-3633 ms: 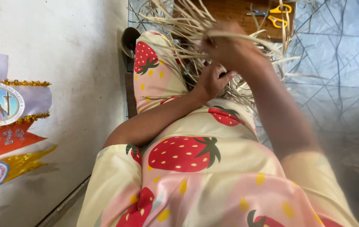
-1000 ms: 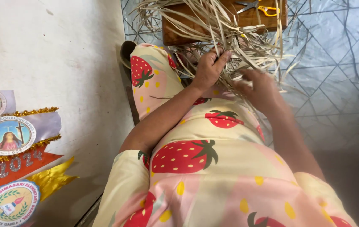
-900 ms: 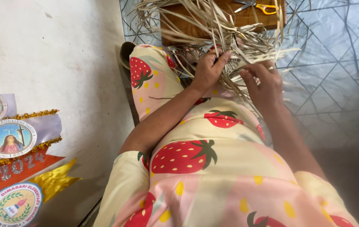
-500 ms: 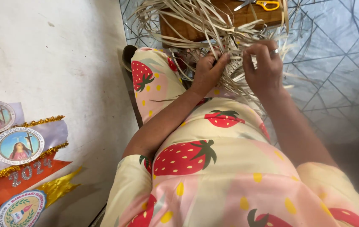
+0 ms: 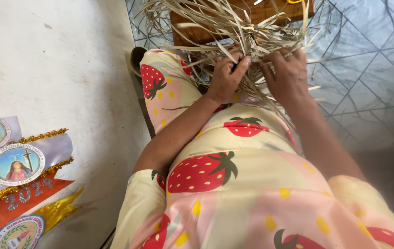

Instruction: Weaving dried plant fibers into a handcrafted item

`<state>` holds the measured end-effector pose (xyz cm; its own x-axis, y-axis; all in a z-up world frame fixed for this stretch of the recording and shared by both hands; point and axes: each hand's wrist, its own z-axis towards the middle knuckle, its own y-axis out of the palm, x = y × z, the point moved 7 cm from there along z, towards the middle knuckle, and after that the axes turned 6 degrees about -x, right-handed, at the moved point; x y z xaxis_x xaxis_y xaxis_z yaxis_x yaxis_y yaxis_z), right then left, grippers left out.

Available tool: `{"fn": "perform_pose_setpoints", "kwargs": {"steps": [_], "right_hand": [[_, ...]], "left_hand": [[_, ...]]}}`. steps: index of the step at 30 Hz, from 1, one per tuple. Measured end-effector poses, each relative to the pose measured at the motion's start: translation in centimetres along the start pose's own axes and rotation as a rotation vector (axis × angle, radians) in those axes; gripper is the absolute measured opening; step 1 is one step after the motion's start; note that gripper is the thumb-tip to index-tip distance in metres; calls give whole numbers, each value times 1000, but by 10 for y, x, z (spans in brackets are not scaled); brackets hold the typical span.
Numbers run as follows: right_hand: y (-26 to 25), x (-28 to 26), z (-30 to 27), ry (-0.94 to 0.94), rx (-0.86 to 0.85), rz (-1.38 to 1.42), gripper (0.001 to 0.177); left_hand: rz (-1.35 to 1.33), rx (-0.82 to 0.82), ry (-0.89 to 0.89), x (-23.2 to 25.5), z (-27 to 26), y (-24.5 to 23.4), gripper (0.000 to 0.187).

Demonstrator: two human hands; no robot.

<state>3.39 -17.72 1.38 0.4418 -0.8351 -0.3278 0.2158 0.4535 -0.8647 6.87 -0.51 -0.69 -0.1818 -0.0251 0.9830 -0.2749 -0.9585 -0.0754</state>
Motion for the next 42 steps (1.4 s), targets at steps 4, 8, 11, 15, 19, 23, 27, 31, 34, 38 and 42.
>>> {"fn": "perform_pose_setpoints", "kwargs": {"steps": [4,8,11,15,19,23,27,31,34,38,42], "right_hand": [[-7,7,13,198,-354,165,15],[-4,2,11,105,-299,76,47],[0,0,6,47,-161,67,36],[17,16,-4,154,-270,109,8],[18,37,-16,212,-185,343,15],[-14,12,-1,483,-380,890,12],[-40,-36,17,369,-372,948,10],[-73,-140,39,-88,-371,880,4],[-59,-193,41,-315,-334,807,4],[-29,-229,44,-416,-240,732,9],[-22,-255,35,-497,-236,674,8]], "left_hand": [[47,-46,-60,-4,-6,4,36],[48,-100,-47,5,-5,8,38],[33,-90,-68,9,-2,6,34],[100,-35,20,-14,-5,4,42],[86,-94,81,-16,-3,6,40],[160,-96,128,15,1,6,41],[139,-127,79,-11,2,9,37],[79,-141,40,16,4,8,37],[29,-116,-49,-10,-9,7,44],[-90,-117,-123,-59,-16,0,40],[-87,-135,-126,-82,-18,-1,39]]}}
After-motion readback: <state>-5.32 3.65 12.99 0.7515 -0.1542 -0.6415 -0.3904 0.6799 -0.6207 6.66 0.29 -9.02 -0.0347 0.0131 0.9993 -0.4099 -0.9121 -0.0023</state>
